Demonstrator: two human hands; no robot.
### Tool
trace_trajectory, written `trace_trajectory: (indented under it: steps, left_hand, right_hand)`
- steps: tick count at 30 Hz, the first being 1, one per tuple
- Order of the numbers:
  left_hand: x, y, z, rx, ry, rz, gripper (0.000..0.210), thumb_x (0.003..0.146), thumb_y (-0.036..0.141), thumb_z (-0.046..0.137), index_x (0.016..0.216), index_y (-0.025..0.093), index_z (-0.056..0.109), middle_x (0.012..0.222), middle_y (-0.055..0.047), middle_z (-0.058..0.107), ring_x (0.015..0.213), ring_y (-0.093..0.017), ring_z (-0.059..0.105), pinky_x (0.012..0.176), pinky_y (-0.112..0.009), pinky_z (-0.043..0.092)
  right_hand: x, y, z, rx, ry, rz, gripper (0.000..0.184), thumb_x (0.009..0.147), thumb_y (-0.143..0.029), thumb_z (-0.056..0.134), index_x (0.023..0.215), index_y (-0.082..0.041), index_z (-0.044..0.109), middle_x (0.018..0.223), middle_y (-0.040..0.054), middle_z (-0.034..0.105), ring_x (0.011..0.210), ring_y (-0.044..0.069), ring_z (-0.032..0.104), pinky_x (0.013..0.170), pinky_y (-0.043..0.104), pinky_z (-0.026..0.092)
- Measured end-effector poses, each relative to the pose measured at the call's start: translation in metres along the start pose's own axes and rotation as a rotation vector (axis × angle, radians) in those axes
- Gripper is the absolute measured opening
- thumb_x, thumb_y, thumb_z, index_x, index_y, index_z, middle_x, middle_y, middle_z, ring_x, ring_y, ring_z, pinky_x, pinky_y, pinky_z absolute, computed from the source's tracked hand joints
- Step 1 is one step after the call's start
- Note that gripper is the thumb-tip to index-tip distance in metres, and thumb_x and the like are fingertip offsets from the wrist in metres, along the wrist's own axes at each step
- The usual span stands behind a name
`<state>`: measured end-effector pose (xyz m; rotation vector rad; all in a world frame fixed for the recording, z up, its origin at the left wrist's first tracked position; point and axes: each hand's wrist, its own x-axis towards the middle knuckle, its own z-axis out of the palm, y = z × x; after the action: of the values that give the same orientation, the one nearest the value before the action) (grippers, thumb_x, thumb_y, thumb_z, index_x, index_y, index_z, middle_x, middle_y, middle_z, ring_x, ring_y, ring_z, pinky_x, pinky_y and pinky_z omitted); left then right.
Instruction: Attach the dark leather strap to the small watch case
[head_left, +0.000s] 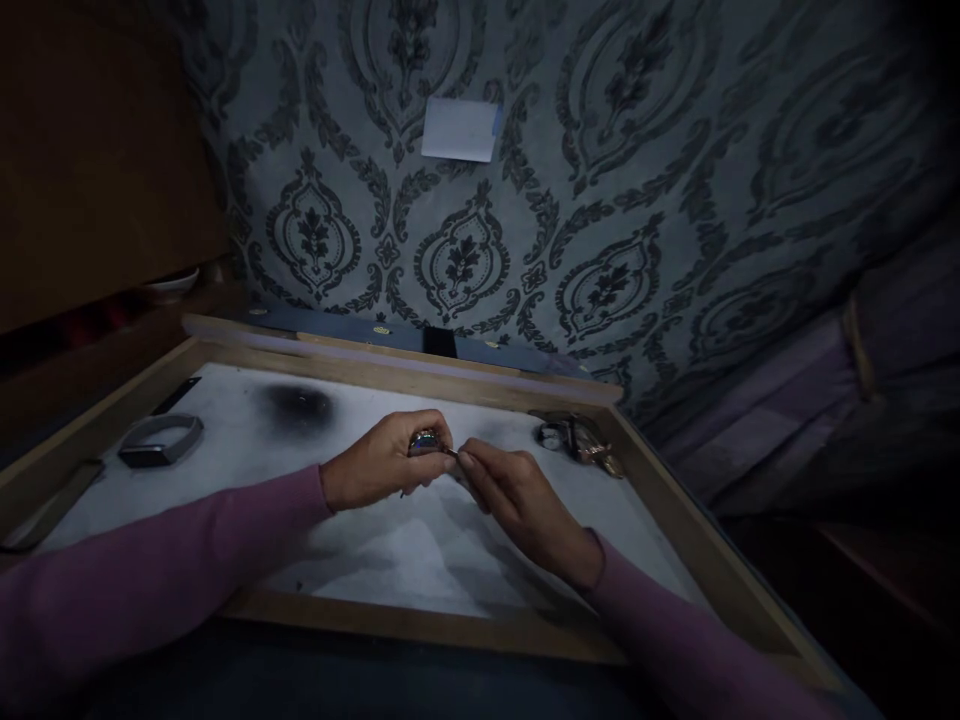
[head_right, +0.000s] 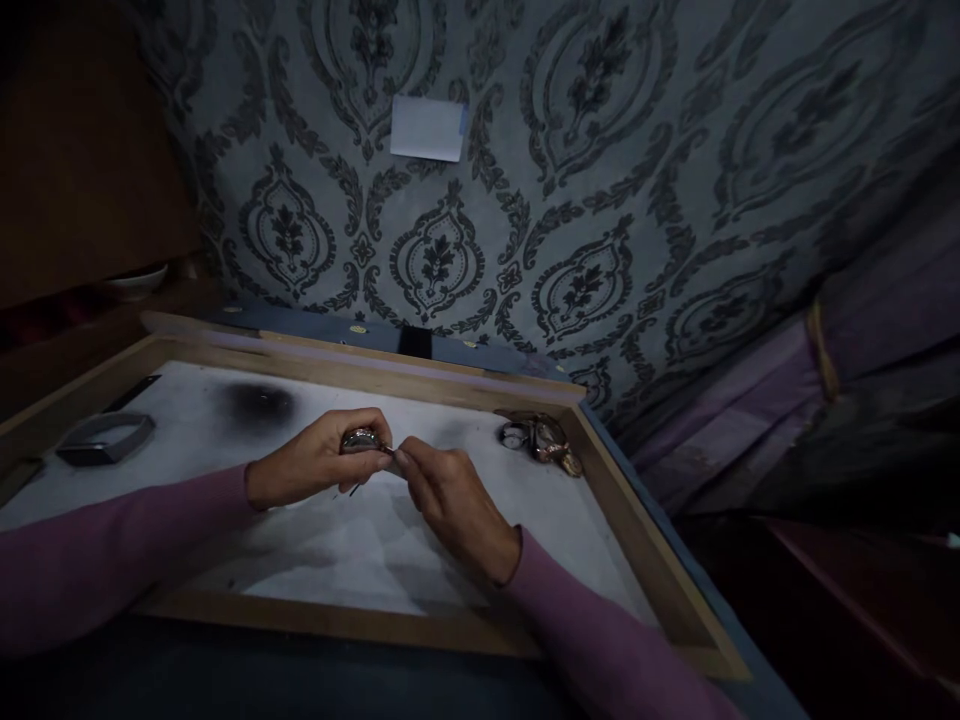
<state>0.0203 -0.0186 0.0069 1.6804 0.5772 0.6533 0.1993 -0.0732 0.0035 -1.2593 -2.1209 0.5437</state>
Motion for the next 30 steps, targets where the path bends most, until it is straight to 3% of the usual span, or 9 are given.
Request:
trace_trajectory:
  steps: [6,10,15,24,27,30]
  left_hand:
    - [0.001,0.006,-0.007,-0.033,-0.157,-0.066,0.020,0.076,0.024,0.063,0.088,0.017,0.048,0.059,0.006,0.053,0.048,-0.007,0.047,0.044,-0.017,0.036]
    - [0.001,0.007,-0.012,0.083,-0.220,-0.107,0.015,0.078,0.026,0.060,0.080,0.017,0.048,0.052,0.006,0.051,0.045,-0.007,0.044,0.041,-0.017,0.033]
    - [0.001,0.005,-0.010,0.136,-0.178,-0.090,0.015,0.076,0.022,0.058,0.068,0.016,0.046,0.051,0.008,0.043,0.047,-0.006,0.038,0.043,-0.017,0.028]
    - [0.000,-0.004,-0.007,-0.174,-0.266,-0.255,0.024,0.073,0.027,0.063,0.064,0.018,0.043,0.045,0.010,0.037,0.039,-0.005,0.029,0.039,-0.018,0.022]
    - [0.000,-0.005,-0.005,-0.106,-0.243,-0.206,0.023,0.074,0.027,0.062,0.065,0.018,0.043,0.048,0.009,0.037,0.043,-0.005,0.031,0.042,-0.019,0.024]
    - [0.000,-0.006,-0.004,0.130,-0.160,-0.080,0.016,0.076,0.024,0.058,0.068,0.017,0.045,0.057,0.007,0.040,0.052,-0.007,0.035,0.048,-0.019,0.027]
  right_hand:
    - [-0.003,0.001,-0.003,-0.043,0.044,-0.068,0.033,0.098,-0.027,0.034,0.067,-0.020,0.041,0.054,-0.0051,0.037,0.047,0.009,0.039,0.050,0.022,0.027]
    - [-0.002,0.005,-0.003,-0.071,0.025,-0.072,0.033,0.098,-0.028,0.033,0.067,-0.020,0.041,0.055,-0.0048,0.037,0.047,0.010,0.041,0.050,0.022,0.027]
    - [-0.004,0.008,-0.002,-0.124,-0.022,-0.071,0.033,0.099,-0.029,0.031,0.068,-0.020,0.041,0.053,-0.0056,0.034,0.044,0.009,0.037,0.049,0.022,0.026]
    - [-0.008,0.019,-0.002,-0.229,-0.083,-0.110,0.030,0.099,-0.028,0.032,0.072,-0.020,0.043,0.053,-0.0054,0.036,0.043,0.010,0.037,0.049,0.024,0.024]
    - [-0.007,0.017,-0.004,-0.157,-0.099,-0.078,0.031,0.099,-0.030,0.032,0.072,-0.020,0.041,0.054,-0.0058,0.034,0.044,0.009,0.036,0.050,0.024,0.025]
    - [-0.004,0.014,-0.005,0.049,-0.125,-0.010,0.039,0.100,-0.038,0.030,0.066,-0.020,0.037,0.055,-0.0053,0.032,0.047,0.009,0.034,0.049,0.022,0.027]
